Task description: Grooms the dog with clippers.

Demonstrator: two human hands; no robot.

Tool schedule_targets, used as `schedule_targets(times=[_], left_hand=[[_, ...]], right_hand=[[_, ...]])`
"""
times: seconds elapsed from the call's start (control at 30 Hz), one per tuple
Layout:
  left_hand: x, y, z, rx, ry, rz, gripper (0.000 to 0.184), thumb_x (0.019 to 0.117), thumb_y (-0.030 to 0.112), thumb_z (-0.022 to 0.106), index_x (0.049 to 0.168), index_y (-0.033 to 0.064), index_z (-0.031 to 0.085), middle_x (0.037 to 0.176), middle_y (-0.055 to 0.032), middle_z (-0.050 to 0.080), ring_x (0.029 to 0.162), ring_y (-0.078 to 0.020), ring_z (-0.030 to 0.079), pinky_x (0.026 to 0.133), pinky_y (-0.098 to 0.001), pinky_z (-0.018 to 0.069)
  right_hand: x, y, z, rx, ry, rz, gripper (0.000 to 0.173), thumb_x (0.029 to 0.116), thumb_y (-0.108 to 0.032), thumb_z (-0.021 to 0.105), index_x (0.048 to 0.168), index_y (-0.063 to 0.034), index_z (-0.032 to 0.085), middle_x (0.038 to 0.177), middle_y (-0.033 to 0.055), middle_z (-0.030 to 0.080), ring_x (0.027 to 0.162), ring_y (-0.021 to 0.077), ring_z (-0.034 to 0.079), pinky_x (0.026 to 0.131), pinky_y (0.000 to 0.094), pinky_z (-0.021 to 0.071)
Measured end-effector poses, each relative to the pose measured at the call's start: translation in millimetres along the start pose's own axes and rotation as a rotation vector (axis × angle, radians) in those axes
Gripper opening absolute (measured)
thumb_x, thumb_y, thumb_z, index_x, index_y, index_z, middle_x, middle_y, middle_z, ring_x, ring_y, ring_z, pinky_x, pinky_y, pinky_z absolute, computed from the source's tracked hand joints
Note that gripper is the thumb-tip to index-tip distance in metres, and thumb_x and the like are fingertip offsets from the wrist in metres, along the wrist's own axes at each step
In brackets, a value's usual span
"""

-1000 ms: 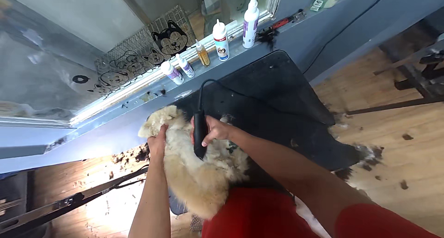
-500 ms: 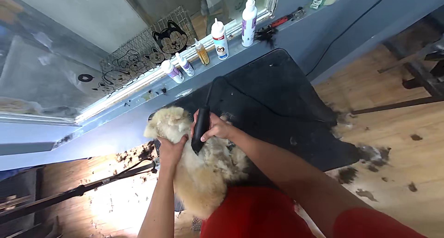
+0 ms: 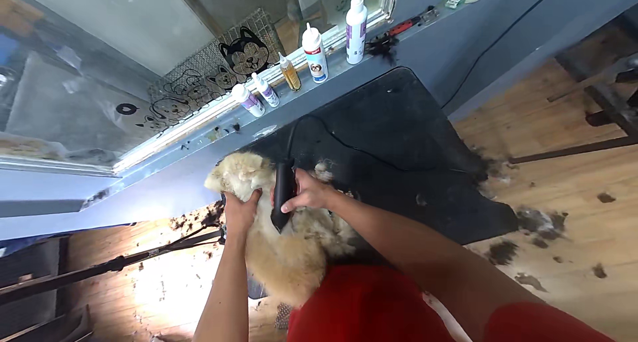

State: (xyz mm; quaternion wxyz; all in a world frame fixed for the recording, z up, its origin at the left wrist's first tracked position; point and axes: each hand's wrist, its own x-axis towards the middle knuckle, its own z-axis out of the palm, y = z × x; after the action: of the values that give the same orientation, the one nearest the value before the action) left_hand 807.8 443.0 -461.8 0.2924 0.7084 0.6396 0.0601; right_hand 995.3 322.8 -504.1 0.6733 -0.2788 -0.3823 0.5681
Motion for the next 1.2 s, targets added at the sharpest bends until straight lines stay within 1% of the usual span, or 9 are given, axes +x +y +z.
schedule_targets(times=[0.2, 0.4, 0.57, 0.63, 0.7, 0.8, 0.9, 1.1, 1.2], left_hand=[[4.5, -4.1, -0.3, -0.037, 0.003, 0.002, 0.092, 0.0815, 0.052, 0.082, 0.148, 0.0062, 0.04, 0.123, -0.0201, 0.067, 0.116, -0.0328, 0.066, 0.1, -0.0593, 0.0521], [6.3, -7.3, -3.1, -0.064, 0.003, 0.031, 0.089, 0.081, 0.053, 0.082, 0.146, 0.0072, 0.042, 0.119, -0.0195, 0.068, 0.112, -0.0322, 0.067, 0.097, -0.0592, 0.0533], [-1.2, 2.3, 4.8, -0.085, 0.032, 0.041, 0.094, 0.0816, 0.052, 0.081, 0.152, 0.0061, 0.039, 0.125, -0.0225, 0.066, 0.116, -0.0357, 0.066, 0.099, -0.0608, 0.053], [-4.0, 4.1, -0.8, -0.063, 0.044, 0.008, 0.094, 0.0808, 0.052, 0.081, 0.152, 0.006, 0.04, 0.12, -0.0229, 0.068, 0.111, -0.037, 0.068, 0.095, -0.0611, 0.0551], [-7.6, 4.9, -8.9, -0.072, -0.009, -0.011, 0.094, 0.0818, 0.053, 0.079, 0.152, 0.0065, 0.038, 0.113, -0.0234, 0.07, 0.103, -0.0386, 0.07, 0.088, -0.0621, 0.0573], [-8.1, 8.6, -13.5, -0.069, -0.108, -0.045, 0.099, 0.0826, 0.055, 0.077, 0.156, 0.0075, 0.032, 0.117, -0.0245, 0.068, 0.107, -0.041, 0.069, 0.089, -0.0636, 0.0561], [-3.9, 3.9, -11.1, -0.078, -0.113, -0.035, 0.1, 0.0817, 0.058, 0.077, 0.155, 0.0065, 0.032, 0.118, -0.0248, 0.068, 0.107, -0.0409, 0.068, 0.09, -0.0636, 0.056], [5.8, 2.5, -15.8, -0.064, -0.1, -0.026, 0.098, 0.0827, 0.057, 0.076, 0.155, 0.0061, 0.034, 0.12, -0.0243, 0.068, 0.111, -0.0404, 0.068, 0.093, -0.0637, 0.0544], [2.3, 1.1, -12.7, -0.047, -0.087, -0.002, 0.09, 0.0807, 0.059, 0.078, 0.146, 0.0059, 0.046, 0.115, -0.0211, 0.07, 0.108, -0.0367, 0.069, 0.093, -0.0622, 0.0553]], right_hand=[[-31.1, 9.9, -2.4, -0.053, -0.219, 0.266, 0.064, 0.0681, -0.003, 0.082, 0.125, 0.0038, 0.053, 0.102, 0.0163, 0.075, 0.093, 0.0274, 0.074, 0.085, 0.044, 0.0625], [7.1, -18.0, 21.8, -0.158, 0.179, -0.005, 0.072, 0.0699, 0.001, 0.086, 0.131, 0.0023, 0.048, 0.107, 0.015, 0.072, 0.099, 0.0243, 0.073, 0.091, 0.0415, 0.0621], [-46.3, -20.7, 40.4, -0.301, 0.078, 0.178, 0.079, 0.0727, -0.011, 0.086, 0.141, -0.0056, 0.047, 0.113, 0.0083, 0.072, 0.103, 0.0199, 0.072, 0.094, 0.0424, 0.0615], [-60.2, -13.5, 38.7, -0.264, -0.04, 0.262, 0.076, 0.07, -0.023, 0.091, 0.136, -0.0108, 0.054, 0.11, 0.0054, 0.074, 0.099, 0.0205, 0.073, 0.089, 0.041, 0.0633], [-55.2, -12.5, 34.0, -0.242, -0.097, 0.291, 0.071, 0.0639, -0.023, 0.093, 0.126, -0.0113, 0.061, 0.104, 0.0042, 0.076, 0.094, 0.0207, 0.075, 0.084, 0.039, 0.0644], [-30.7, -19.9, 33.2, -0.273, 0.093, 0.144, 0.063, 0.064, -0.026, 0.088, 0.119, -0.0071, 0.062, 0.098, 0.0071, 0.075, 0.086, 0.0221, 0.075, 0.075, 0.0374, 0.0654], [-8.2, -7.1, 18.4, -0.263, 0.178, 0.001, 0.059, 0.0688, -0.026, 0.087, 0.119, -0.0079, 0.062, 0.1, 0.0124, 0.075, 0.088, 0.028, 0.075, 0.078, 0.042, 0.0648], [-46.1, -1.0, 27.7, -0.219, -0.094, 0.322, 0.068, 0.0636, -0.023, 0.091, 0.123, -0.0065, 0.061, 0.101, 0.0081, 0.075, 0.091, 0.0227, 0.075, 0.081, 0.0402, 0.0643], [-54.0, 3.0, 24.3, -0.153, -0.098, 0.368, 0.067, 0.0718, -0.02, 0.089, 0.129, -0.0031, 0.058, 0.106, 0.0111, 0.075, 0.097, 0.0246, 0.074, 0.089, 0.0424, 0.0621]])
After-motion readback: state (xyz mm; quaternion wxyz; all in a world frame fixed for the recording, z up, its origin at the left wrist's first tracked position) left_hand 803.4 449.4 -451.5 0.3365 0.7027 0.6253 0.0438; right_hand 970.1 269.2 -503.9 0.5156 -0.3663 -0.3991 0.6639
